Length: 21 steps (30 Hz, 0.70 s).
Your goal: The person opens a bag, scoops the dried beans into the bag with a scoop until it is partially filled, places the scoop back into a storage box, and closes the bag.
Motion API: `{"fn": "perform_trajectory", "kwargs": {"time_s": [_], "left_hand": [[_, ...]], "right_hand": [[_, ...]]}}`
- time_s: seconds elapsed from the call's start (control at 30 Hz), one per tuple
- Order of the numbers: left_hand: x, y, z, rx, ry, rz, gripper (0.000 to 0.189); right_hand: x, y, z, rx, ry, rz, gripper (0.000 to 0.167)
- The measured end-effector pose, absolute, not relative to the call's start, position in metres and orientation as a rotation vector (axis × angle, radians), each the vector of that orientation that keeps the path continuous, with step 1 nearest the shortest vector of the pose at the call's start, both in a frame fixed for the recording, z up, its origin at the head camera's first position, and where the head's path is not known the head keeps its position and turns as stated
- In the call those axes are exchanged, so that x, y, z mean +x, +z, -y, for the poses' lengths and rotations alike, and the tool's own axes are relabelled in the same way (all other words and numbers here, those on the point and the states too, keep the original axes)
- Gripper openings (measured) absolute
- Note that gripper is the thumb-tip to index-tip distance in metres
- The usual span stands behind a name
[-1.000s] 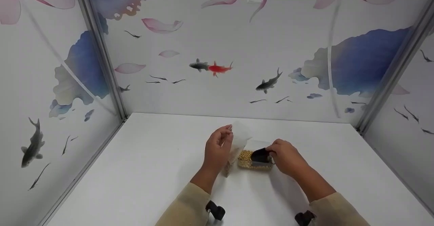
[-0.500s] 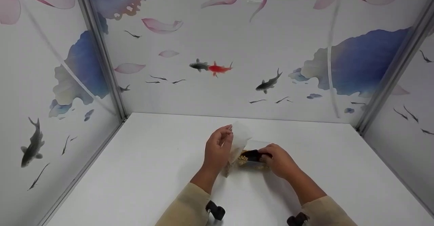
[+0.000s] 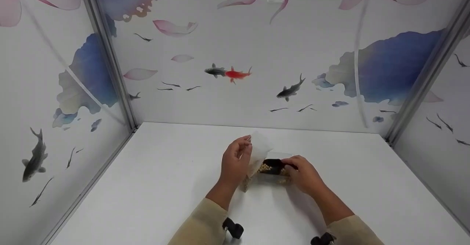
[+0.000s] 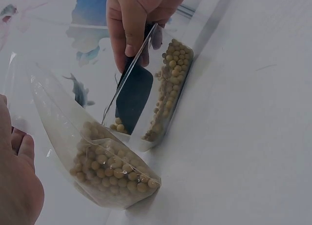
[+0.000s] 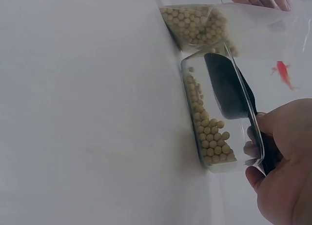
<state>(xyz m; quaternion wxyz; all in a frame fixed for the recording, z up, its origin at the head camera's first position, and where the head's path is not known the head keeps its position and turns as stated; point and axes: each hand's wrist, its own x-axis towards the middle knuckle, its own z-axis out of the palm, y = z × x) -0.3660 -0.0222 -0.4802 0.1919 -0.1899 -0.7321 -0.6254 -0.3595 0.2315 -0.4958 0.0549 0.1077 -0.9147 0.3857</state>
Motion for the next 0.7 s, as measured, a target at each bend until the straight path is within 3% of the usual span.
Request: {"fn": "perform_trajectory", "kwargs": {"time_s": [0.7], "left_hand": [[-0.366,-0.481,0.023,-0.545,-1.778,2.052,0.024]], "right_hand": [[-0.356,-0.486,-0.245,0.27,1.268,2.735,0.034]]}}
